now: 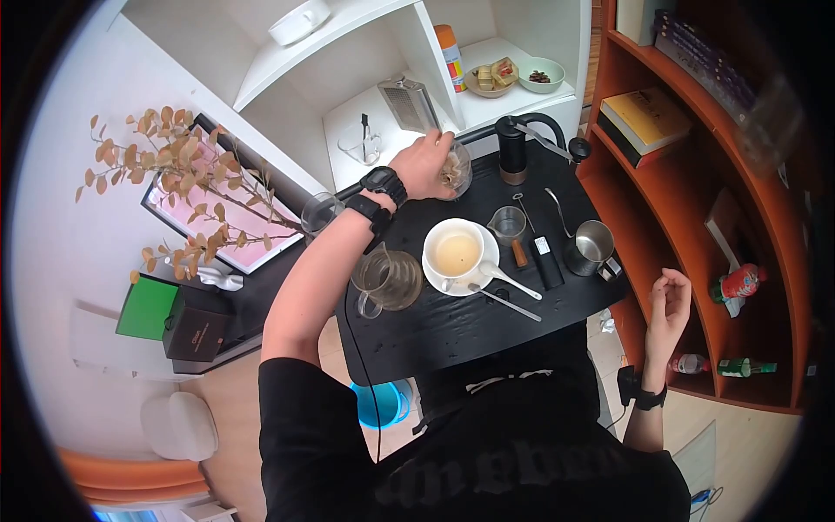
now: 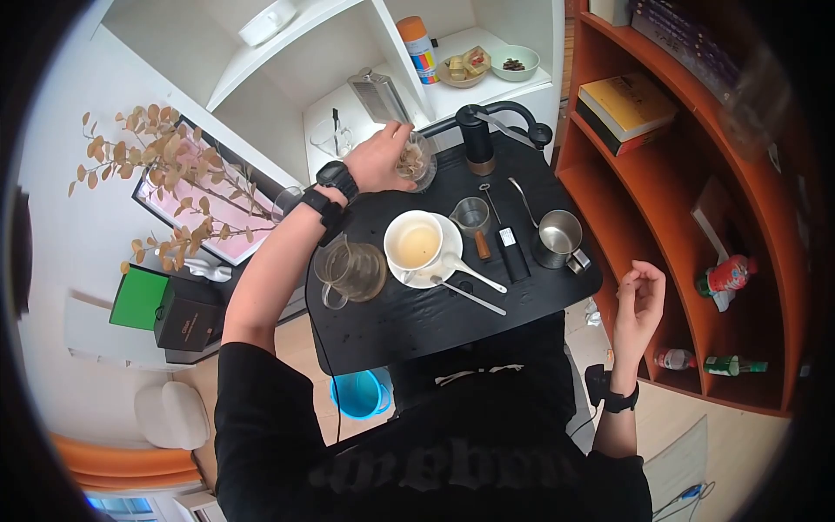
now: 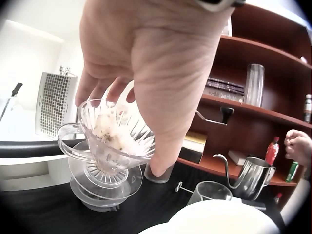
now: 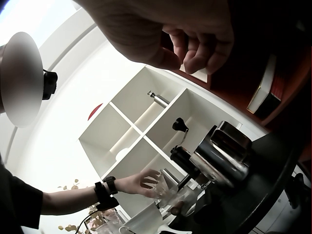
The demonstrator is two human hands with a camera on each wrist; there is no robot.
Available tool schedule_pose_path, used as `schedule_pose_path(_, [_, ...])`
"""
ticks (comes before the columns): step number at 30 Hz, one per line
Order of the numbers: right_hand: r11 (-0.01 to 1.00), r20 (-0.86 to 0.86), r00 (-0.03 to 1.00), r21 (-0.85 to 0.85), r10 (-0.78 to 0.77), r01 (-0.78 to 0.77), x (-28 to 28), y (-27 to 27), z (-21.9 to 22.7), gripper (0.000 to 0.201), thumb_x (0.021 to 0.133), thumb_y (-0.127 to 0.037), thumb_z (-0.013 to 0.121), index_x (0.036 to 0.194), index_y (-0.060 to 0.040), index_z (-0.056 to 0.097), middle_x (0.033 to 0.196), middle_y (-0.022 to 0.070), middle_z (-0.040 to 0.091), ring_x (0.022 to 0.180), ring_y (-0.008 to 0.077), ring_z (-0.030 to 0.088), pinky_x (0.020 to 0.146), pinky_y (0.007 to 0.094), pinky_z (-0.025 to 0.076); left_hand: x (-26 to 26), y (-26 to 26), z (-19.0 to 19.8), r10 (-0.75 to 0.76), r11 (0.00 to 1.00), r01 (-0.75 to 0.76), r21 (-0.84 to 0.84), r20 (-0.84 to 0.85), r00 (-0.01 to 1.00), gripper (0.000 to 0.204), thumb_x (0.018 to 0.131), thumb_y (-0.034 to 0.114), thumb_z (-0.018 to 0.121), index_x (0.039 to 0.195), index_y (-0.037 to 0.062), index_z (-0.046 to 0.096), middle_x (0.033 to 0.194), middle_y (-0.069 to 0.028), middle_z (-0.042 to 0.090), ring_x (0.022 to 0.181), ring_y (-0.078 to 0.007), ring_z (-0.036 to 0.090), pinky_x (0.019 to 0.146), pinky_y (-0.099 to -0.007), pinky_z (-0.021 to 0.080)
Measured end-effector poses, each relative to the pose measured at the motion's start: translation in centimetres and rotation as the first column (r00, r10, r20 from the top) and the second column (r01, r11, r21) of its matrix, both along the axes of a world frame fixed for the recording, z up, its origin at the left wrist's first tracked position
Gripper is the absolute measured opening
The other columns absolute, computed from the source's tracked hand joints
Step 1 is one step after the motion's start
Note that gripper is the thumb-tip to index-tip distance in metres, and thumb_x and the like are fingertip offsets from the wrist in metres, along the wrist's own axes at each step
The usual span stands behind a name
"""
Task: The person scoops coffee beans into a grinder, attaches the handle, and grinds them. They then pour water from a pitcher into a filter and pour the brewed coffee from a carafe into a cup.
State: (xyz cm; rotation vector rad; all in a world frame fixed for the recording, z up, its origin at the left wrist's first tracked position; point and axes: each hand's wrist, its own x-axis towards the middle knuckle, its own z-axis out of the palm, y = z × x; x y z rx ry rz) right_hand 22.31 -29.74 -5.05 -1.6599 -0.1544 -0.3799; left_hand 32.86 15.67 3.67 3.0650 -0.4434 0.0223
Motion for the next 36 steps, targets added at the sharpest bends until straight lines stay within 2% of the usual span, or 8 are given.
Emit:
schedule_pose_path(5, [1.0,-0.016,1.0,0.005,-0.018,0.018,-0.4,-0.4,0.1,0.021,0.098,0.001,0.051,0.118,-0.0038,0.054,0.097,-0.0013,0.053,0.086,0.0048,0.05,0.074,0.0191,0.04,1.2,0.3,-1.6,0.009,1.0,-0.008,0.008,-0.067,0.998,0.098,0.063,0.037,0.087,0.137,-0.0036,0.037,0.126,-0.0252,0.049,0.117,-0.041,0.055,0.098,-0.0424,0.049])
schedule_pose_path(8, [1.0,-0.023,1.0,0.006,-0.007,0.007,-0.4,-0.5,0.0,0.021,0.097,0.001,0.051,0.118,-0.0041,0.054,0.097,-0.0016,0.053,0.086,0.0048,0.05,0.074,0.019,0.04,2.0,1.3,-2.6,0.005,0.996,-0.01,-0.092,-0.052,0.999,0.091,0.061,0.038,0.088,0.128,-0.0023,0.042,0.12,-0.0246,0.052,0.112,-0.042,0.058,0.094,-0.045,0.051])
schedule_pose_path(10, [1.0,-0.024,1.0,0.008,0.008,-0.008,-0.3,-0.5,0.0,0.021,0.097,0.001,0.052,0.118,-0.0042,0.055,0.097,-0.0018,0.053,0.086,0.0048,0.05,0.073,0.0189,0.04,2.4,1.9,-3.0,0.022,0.997,-0.027,-0.079,-0.058,0.998,0.092,0.061,0.04,0.087,0.129,-0.0029,0.042,0.121,-0.0248,0.052,0.112,-0.0418,0.058,0.094,-0.0445,0.051])
schedule_pose_path(11, [1.0,-0.024,1.0,0.01,0.016,-0.016,-0.3,-0.5,0.0,0.021,0.097,0.001,0.052,0.117,-0.0043,0.055,0.097,-0.0018,0.053,0.086,0.0047,0.05,0.073,0.0188,0.04,2.3,1.8,-2.6,0.03,0.997,-0.035,-0.072,-0.061,0.998,0.093,0.061,0.041,0.087,0.129,-0.0032,0.042,0.121,-0.0248,0.052,0.113,-0.0417,0.058,0.094,-0.0442,0.051])
schedule_pose_path(14, [1.0,-0.031,0.999,0.012,0.02,-0.02,-0.2,-0.2,0.1,0.02,0.097,0.0,0.052,0.117,-0.0043,0.055,0.096,-0.0021,0.053,0.085,0.0046,0.05,0.072,0.0186,0.04,2.2,1.4,-1.3,0.092,0.994,-0.102,-0.047,-0.177,0.98,0.105,0.065,0.042,0.086,0.142,-0.0065,0.033,0.131,-0.0277,0.049,0.121,-0.0412,0.053,0.102,-0.041,0.046])
schedule_pose_path(29, [1.0,-0.037,0.999,0.014,0.024,-0.024,-0.1,0.2,0.3,0.019,0.097,0.0,0.052,0.116,-0.0043,0.056,0.095,-0.0025,0.054,0.081,0.0038,0.049,0.07,0.0181,0.039,2.8,1.7,-1.6,0.072,0.997,-0.079,-0.026,-0.206,0.976,0.106,0.064,0.044,0.085,0.143,-0.006,0.035,0.133,-0.028,0.049,0.122,-0.04,0.053,0.104,-0.0398,0.045])
schedule_pose_path(36, [0.999,-0.045,0.998,0.019,0.049,-0.048,0.0,0.5,0.5,0.02,0.096,0.001,0.052,0.116,-0.0039,0.055,0.093,-0.0023,0.053,0.08,0.0045,0.049,0.07,0.0188,0.04,3.3,2.2,-1.6,0.058,0.994,-0.078,-0.083,-0.221,0.974,0.106,0.064,0.046,0.085,0.143,-0.006,0.038,0.134,-0.0284,0.051,0.125,-0.0399,0.051,0.108,-0.0401,0.042])
